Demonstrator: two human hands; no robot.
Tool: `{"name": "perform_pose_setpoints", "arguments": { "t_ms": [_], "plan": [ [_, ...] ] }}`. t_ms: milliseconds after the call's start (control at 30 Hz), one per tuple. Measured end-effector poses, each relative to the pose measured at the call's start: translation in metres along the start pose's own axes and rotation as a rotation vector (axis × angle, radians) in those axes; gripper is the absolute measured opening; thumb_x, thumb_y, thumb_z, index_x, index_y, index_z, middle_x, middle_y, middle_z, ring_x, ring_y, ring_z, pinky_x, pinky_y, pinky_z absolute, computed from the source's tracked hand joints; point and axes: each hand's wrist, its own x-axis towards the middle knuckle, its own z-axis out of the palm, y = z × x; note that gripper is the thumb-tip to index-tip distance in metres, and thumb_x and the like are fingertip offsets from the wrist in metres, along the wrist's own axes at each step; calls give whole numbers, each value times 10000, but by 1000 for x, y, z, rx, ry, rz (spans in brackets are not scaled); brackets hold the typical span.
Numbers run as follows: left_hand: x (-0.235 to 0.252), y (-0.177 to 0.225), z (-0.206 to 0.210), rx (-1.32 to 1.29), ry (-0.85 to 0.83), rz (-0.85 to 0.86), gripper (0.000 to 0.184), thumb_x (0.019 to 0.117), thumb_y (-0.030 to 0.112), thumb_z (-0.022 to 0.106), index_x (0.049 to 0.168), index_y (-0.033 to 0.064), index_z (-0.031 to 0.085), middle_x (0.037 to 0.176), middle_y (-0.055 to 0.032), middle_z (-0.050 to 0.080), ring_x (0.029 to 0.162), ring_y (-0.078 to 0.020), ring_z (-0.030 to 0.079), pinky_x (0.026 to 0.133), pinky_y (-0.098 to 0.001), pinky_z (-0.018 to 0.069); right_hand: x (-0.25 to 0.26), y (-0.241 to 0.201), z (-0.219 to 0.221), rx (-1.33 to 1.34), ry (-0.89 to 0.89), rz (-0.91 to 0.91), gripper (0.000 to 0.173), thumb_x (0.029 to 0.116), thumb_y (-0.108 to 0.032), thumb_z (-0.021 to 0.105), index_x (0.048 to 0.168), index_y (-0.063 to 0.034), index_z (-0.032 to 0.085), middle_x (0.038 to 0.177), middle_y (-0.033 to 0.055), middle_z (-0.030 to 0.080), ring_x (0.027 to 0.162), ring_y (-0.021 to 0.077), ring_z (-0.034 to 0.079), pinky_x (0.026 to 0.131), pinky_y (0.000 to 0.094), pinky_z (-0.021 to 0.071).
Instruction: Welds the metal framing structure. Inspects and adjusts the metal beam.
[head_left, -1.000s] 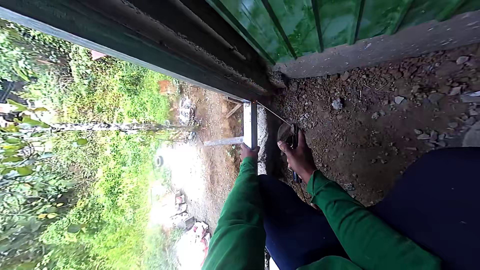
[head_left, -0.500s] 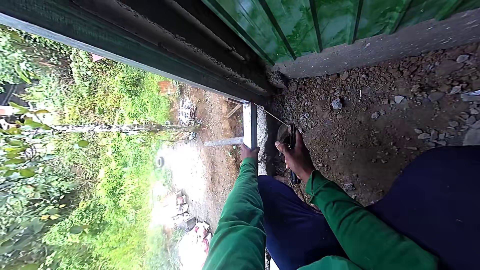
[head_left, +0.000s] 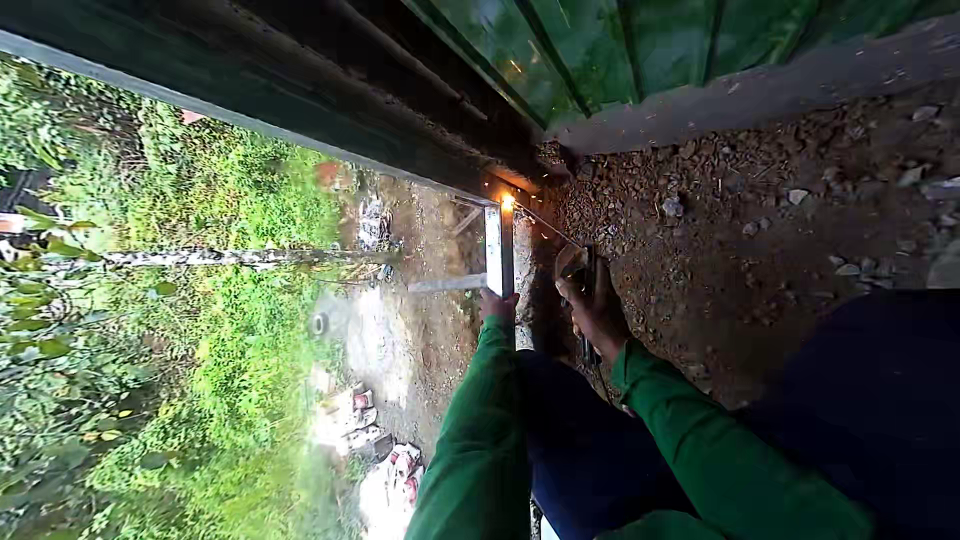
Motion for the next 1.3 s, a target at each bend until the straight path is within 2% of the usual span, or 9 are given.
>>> {"name": "perform_pose_setpoints", "arguments": {
  "t_ms": [67, 400, 800, 833, 867, 900, 933, 1000, 1300],
  "plan": [
    [3, -2, 3, -1, 6, -24, 1041, 770, 418, 885, 1553, 31, 317, 1364, -330, 570, 1229, -492, 592, 1008, -651, 498, 0, 0, 0, 9, -25, 26, 968, 963, -492, 687, 1661, -238, 65, 915, 145, 619, 536, 204, 557, 536, 399, 548],
    [2, -1, 3, 15, 16, -12, 1004, 776, 405, 882, 1531, 23, 341, 1319, -312, 611, 1205, -476, 621, 993, -645, 517, 1, -1, 2, 29, -39, 52, 963, 962, -489, 691, 1660, -256, 70, 876, 135, 602, 522, 194, 542, 517, 382, 533],
    [2, -1, 0, 3, -8, -24, 1059, 793, 452, 872, 1575, 39, 287, 1411, -323, 543, 1273, -478, 574, 1043, -636, 488, 2, -1, 2, 31, -56, 43, 917, 978, -457, 676, 1655, -261, 90, 877, 129, 610, 521, 194, 554, 511, 375, 536],
    [5, -11, 1, 30, -10, 58, 1047, 827, 498, 828, 1571, 12, 275, 1384, -333, 556, 1242, -475, 593, 1016, -621, 510, 2, -2, 2, 27, -49, 38, 906, 979, -449, 677, 1653, -253, 104, 879, 126, 615, 525, 194, 562, 510, 377, 541],
    [11, -30, 9, 65, 68, 225, 1029, 856, 578, 766, 1533, -56, 319, 1286, -355, 602, 1132, -476, 644, 914, -593, 565, 2, -2, 2, 23, -35, 31, 885, 979, -421, 678, 1648, -245, 127, 889, 126, 626, 538, 198, 576, 517, 384, 548],
    [22, -53, 25, 60, 263, 429, 1022, 838, 650, 731, 1430, -132, 445, 1095, -363, 665, 919, -459, 698, 716, -545, 607, 1, -2, 2, 19, -12, 25, 858, 970, -388, 676, 1638, -238, 158, 913, 140, 649, 561, 211, 595, 539, 404, 555],
    [11, -31, 8, 54, 65, 238, 1063, 840, 582, 782, 1527, -77, 309, 1269, -358, 608, 1110, -473, 655, 896, -591, 579, 2, -1, 2, 26, -3, 5, 893, 976, -420, 679, 1650, -221, 127, 939, 164, 644, 571, 226, 590, 560, 425, 559],
    [2, -2, -1, -7, -23, -6, 1106, 783, 441, 881, 1586, 15, 250, 1402, -327, 548, 1255, -479, 586, 1028, -638, 502, 3, -1, 1, 60, 3, 9, 926, 976, -461, 679, 1653, -230, 91, 920, 158, 613, 535, 208, 552, 529, 403, 541],
    [-1, 0, 0, -22, 16, -8, 1054, 770, 414, 889, 1562, 32, 308, 1375, -324, 568, 1245, -485, 588, 1022, -655, 492, 4, -1, 4, 77, -33, 55, 941, 973, -470, 684, 1658, -269, 71, 899, 136, 599, 491, 182, 527, 482, 360, 521]
  ]
}}
